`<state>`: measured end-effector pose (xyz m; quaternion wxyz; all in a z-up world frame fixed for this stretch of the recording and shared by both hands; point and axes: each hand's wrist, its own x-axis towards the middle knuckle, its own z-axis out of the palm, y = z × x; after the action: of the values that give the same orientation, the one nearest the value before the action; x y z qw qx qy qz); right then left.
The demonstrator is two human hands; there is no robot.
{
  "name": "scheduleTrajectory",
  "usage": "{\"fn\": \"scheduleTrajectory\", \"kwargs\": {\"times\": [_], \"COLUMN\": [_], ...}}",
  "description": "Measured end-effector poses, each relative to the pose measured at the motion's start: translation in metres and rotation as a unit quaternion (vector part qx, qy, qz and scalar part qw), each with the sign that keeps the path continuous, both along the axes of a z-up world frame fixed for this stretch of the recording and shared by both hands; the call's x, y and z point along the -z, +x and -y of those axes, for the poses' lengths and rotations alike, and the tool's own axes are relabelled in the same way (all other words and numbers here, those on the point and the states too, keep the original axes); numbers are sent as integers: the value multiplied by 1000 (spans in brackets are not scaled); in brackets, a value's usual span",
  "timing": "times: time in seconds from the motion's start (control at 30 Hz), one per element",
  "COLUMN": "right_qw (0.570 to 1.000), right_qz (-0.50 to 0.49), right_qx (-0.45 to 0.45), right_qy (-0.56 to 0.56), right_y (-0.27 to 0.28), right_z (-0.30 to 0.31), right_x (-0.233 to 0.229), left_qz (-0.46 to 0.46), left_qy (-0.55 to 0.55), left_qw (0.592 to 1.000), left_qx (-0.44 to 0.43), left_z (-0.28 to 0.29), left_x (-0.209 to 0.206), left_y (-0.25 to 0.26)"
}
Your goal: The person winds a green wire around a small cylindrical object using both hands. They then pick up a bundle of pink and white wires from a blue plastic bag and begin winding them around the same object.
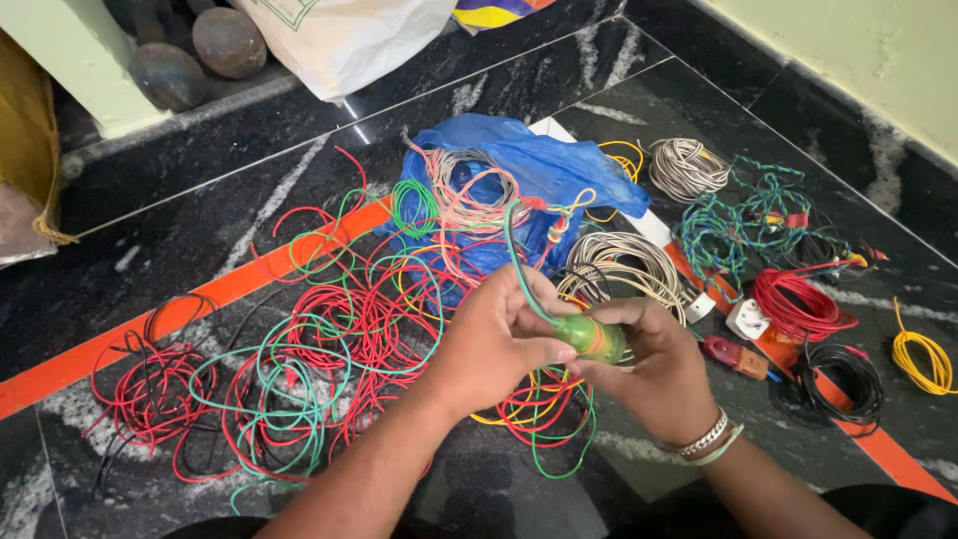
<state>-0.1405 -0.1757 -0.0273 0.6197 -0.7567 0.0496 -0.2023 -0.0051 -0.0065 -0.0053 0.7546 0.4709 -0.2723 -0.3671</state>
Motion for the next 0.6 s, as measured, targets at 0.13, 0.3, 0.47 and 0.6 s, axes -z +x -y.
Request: {"fn": "scheduleTrajectory", "kwargs": {"times": [0.13,0.3,0.47,0.6], "right_qw": [985,929,997,999], "right_qz": [52,109,51,29], "right_qx": [63,128,45,33], "right_qy": [-154,-330,-43,11], "right_y": [3,4,7,4], "right_z": [-5,-13,-12,-10], "right_x": [-6,-10,-4,3], "left_qz": [26,-26,-26,-38], "left_qy": [44,65,85,82], "left_qw": [998,995,994,996], "left_qx": [-45,-64,-65,-16], "left_z": [6,12,6,0], "left_x": [10,22,18,12], "left_y": [-7,-9,1,7]}}
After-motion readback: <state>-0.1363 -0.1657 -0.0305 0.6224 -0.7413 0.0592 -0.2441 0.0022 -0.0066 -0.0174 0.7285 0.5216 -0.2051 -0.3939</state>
